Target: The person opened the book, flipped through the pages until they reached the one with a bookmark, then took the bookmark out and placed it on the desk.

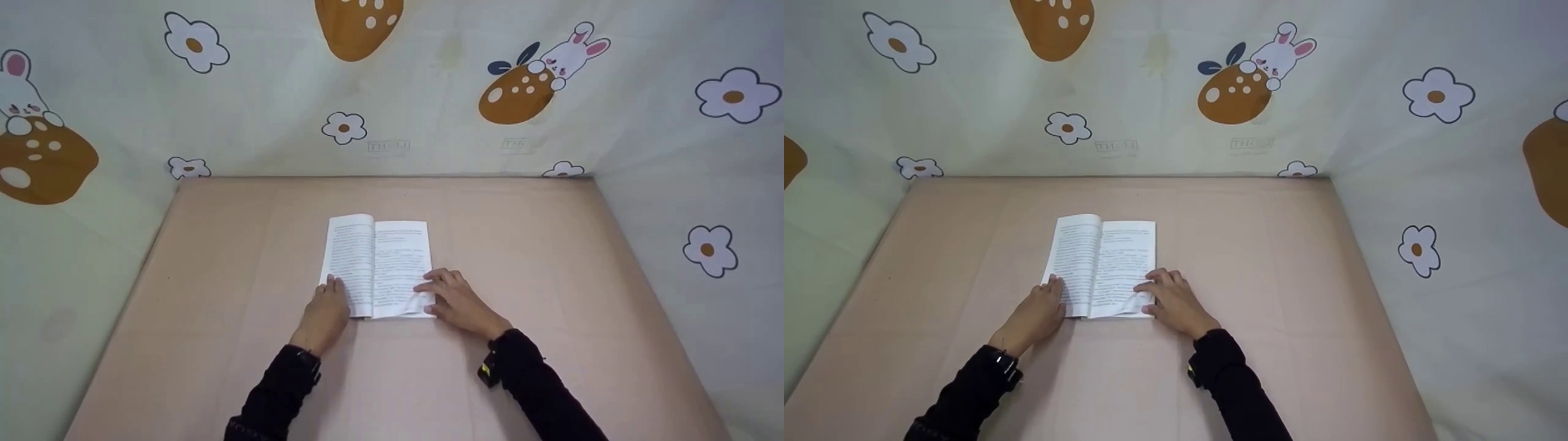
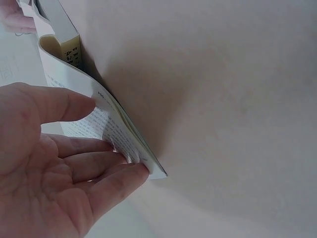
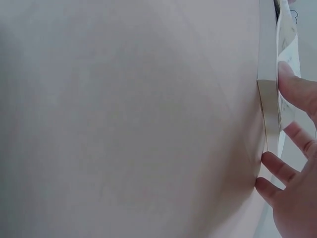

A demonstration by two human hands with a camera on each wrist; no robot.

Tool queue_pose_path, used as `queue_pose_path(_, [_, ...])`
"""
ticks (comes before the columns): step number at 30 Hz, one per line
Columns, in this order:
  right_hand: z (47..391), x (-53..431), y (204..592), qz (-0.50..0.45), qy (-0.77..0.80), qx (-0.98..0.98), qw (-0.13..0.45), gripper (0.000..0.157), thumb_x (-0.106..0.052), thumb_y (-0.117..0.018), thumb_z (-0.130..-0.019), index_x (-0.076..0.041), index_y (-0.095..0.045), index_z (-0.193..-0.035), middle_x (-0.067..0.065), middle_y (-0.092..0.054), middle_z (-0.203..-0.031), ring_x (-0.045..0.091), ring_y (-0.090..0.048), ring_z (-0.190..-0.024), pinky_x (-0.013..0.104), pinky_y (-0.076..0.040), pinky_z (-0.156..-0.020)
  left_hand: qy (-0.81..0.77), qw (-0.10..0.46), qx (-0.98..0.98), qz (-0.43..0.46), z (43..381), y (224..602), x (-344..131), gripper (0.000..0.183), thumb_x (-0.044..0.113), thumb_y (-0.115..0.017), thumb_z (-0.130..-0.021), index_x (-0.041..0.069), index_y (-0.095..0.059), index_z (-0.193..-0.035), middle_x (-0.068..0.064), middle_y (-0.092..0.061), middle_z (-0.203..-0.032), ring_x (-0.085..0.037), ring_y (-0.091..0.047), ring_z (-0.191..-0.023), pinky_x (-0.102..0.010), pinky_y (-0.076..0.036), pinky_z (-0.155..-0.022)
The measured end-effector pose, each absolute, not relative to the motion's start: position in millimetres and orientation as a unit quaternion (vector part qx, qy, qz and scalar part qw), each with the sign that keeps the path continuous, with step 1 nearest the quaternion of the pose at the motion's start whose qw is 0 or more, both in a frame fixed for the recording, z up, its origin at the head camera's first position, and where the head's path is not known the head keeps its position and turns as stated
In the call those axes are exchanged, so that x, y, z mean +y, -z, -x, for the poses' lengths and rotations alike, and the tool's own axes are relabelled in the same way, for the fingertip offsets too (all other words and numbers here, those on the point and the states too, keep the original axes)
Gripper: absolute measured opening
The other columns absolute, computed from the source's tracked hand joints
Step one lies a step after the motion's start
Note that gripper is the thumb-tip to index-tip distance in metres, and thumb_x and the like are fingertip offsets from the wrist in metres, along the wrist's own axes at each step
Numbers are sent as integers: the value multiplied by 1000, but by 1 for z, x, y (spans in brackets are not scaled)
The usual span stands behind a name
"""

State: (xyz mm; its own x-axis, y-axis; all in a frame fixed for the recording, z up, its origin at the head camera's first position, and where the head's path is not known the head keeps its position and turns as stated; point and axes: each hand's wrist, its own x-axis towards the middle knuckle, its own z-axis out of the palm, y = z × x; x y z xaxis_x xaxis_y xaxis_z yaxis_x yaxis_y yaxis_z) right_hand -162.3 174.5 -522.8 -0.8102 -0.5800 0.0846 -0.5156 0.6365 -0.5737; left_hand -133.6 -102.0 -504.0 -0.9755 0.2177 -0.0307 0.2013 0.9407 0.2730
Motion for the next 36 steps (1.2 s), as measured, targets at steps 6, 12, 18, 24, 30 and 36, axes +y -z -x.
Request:
queue_pose_path(6, [159, 171, 525, 266, 317, 909, 45, 58, -30, -65, -85, -8, -46, -135, 13, -40, -134, 31, -37, -120, 48, -35, -102, -121, -4, 984, -129, 131, 503, -103, 38, -7, -43, -87, -23, -44, -121, -40, -49, -123, -46, -53, -107, -46, -52, -86])
queue_pose_path(12, [158, 168, 527, 217, 311, 924, 52, 85, -35, -65, -84, 4, -22, -145, 20, -31, -143, 34, -31, -129, 47, -33, -107, -106, -17, 984, -140, 128, 502, -103, 38, -6, -47, -88, -23, -45, -121, -38, -49, -124, -44, -54, -106, -42, -54, -82])
queue_pose_path(18, [157, 166, 529, 209, 299, 930, 47, 79, -34, -67, -83, 3, -29, -143, 18, -32, -143, 33, -32, -130, 45, -32, -108, -134, -7, 983, -129, 128, 501, -102, 39, -8, -43, -88, -21, -42, -125, -39, -47, -126, -45, -53, -108, -44, -54, -79])
queue_pose_path(24, [157, 166, 527, 204, 305, 929, 45, 74, -30, -68, -83, -1, -33, -142, 16, -34, -141, 31, -32, -129, 46, -34, -107, -123, 1, 983, -133, 129, 501, -102, 38, -12, -39, -89, -21, -41, -126, -40, -46, -126, -46, -52, -109, -45, -53, -82])
queue_pose_path(30, [153, 167, 523, 205, 318, 924, 49, 65, -28, -60, -90, -1, -33, -142, 14, -33, -143, 30, -29, -132, 44, -32, -110, -108, 12, 985, -134, 130, 500, -102, 42, -12, -42, -88, -19, -39, -129, -40, -45, -126, -46, -53, -108, -44, -54, -81])
queue_pose_path(36, [149, 166, 522, 210, 329, 920, 26, 45, -17, -48, -97, -1, -39, -138, 12, -35, -143, 27, -29, -135, 42, -29, -112, -135, 17, 983, -127, 129, 500, -103, 43, -10, -39, -90, -15, -38, -133, -41, -44, -127, -47, -52, -110, -46, -54, -81])
